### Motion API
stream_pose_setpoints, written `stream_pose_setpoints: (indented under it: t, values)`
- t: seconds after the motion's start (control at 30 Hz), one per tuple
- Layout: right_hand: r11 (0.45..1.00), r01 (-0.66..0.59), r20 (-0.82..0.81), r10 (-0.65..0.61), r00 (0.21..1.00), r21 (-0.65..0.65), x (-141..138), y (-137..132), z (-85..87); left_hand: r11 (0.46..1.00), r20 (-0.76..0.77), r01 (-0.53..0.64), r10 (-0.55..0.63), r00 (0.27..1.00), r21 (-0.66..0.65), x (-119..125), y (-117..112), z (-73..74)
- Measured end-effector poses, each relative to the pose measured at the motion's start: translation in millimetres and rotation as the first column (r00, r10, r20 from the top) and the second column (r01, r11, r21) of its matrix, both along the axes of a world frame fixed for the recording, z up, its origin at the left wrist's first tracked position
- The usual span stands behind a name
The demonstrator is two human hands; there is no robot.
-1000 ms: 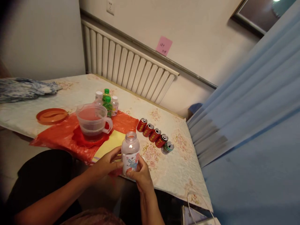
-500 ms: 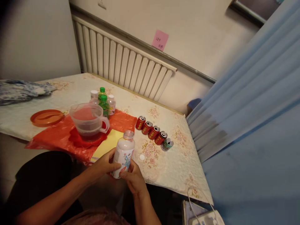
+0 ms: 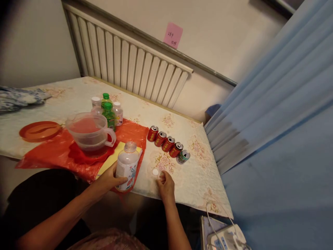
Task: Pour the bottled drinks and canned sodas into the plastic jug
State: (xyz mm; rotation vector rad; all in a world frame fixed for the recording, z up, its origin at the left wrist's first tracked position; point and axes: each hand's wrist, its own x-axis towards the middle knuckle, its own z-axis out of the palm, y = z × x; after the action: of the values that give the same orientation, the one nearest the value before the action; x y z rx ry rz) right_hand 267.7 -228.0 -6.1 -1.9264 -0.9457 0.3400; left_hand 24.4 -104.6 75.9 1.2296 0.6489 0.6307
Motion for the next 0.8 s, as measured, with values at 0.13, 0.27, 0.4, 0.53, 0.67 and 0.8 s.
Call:
stream_pose_setpoints:
  t: [0.13, 0.27, 0.4, 0.53, 0.67, 0.8]
  values:
    - [0.994, -0.028, 0.251, 0.054, 0.967, -0.106, 0.2, 11.0, -9.6, 0.997, -0.053, 0.005, -0.001, 0.999, 0.074, 3.0, 6.0, -10.3]
    - [0.973, -0.008, 0.360, 0.092, 0.928, -0.229, -8.1, 22.8, -7.5, 0.985, -0.112, -0.018, 0.038, 0.993, 0.171, 2.3, 11.0, -15.5]
    - [0.959, 0.018, 0.383, 0.096, 0.919, -0.283, -11.8, 28.3, -7.4, 0.971, -0.138, -0.039, 0.073, 0.988, 0.236, 1.6, 11.0, -13.3]
    - [0.984, 0.066, 0.293, -0.014, 0.956, -0.166, -10.8, 29.5, -13.5, 0.954, -0.175, -0.060, 0.115, 0.978, 0.294, 3.0, 9.3, -9.6]
    - [0.992, 0.057, 0.208, -0.032, 0.978, -0.112, -10.2, 32.0, -10.8, 0.942, -0.198, -0.078, 0.150, 0.969, 0.328, 3.3, 8.2, -7.9]
    - [0.996, -0.080, 0.051, 0.078, 0.996, 0.026, -19.8, 37.8, 28.0, 0.925, -0.183, -0.097, 0.175, 0.967, 0.369, 2.1, 7.1, -10.1]
